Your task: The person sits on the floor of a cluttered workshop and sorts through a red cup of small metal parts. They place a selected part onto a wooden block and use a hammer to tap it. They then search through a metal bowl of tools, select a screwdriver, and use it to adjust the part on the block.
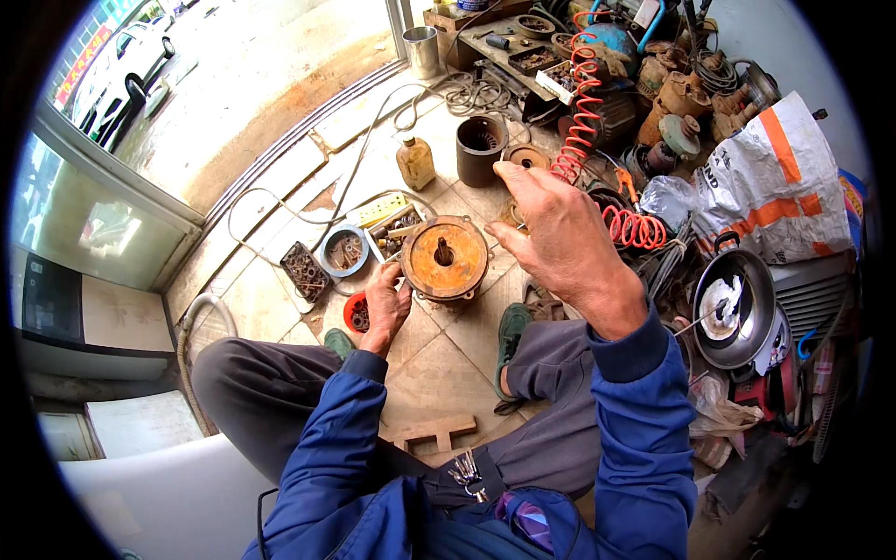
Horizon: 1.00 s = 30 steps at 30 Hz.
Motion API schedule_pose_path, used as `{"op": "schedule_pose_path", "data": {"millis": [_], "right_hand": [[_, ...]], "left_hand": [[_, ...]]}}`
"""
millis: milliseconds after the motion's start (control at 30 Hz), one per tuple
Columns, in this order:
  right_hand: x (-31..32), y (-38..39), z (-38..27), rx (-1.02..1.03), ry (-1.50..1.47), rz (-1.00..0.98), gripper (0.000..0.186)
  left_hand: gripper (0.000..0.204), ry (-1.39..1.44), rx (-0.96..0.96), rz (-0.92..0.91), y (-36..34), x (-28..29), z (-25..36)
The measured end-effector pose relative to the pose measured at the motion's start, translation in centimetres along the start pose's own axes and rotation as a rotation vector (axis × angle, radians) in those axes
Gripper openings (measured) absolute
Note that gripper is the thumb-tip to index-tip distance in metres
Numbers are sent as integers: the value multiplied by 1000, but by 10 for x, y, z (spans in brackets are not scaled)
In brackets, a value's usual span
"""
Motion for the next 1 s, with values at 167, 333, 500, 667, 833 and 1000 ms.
{"op": "schedule_pose_path", "data": {"millis": [167,333,500,667,833,1000], "right_hand": [[2,-1,0,11,19,1,47],[2,-2,-4,30,7,26,50],[-2,-5,-7,10,10,-4,49],[-6,-7,-8,16,16,-12,49],[-8,-7,-7,8,25,-22,50],[-8,-8,-3,-39,-6,-55,53]], "left_hand": [[20,-50,199,-39,0,-2,-20],[18,-100,-19,-70,-1,0,-4],[18,0,69,-95,0,-1,-15],[19,55,180,-68,1,-3,-26],[16,-29,18,-84,-4,-1,-15],[18,-36,-47,-99,-3,-2,-3]]}}
Point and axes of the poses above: each hand's wrist, its own y-axis away from the middle knuckle, its own x-axis out of the back of the hand, z = x × y, the point moved 8 cm from there along -y, towards the middle knuckle, and after that the axes turned 5 degrees about -y, right-handed, at the moved point
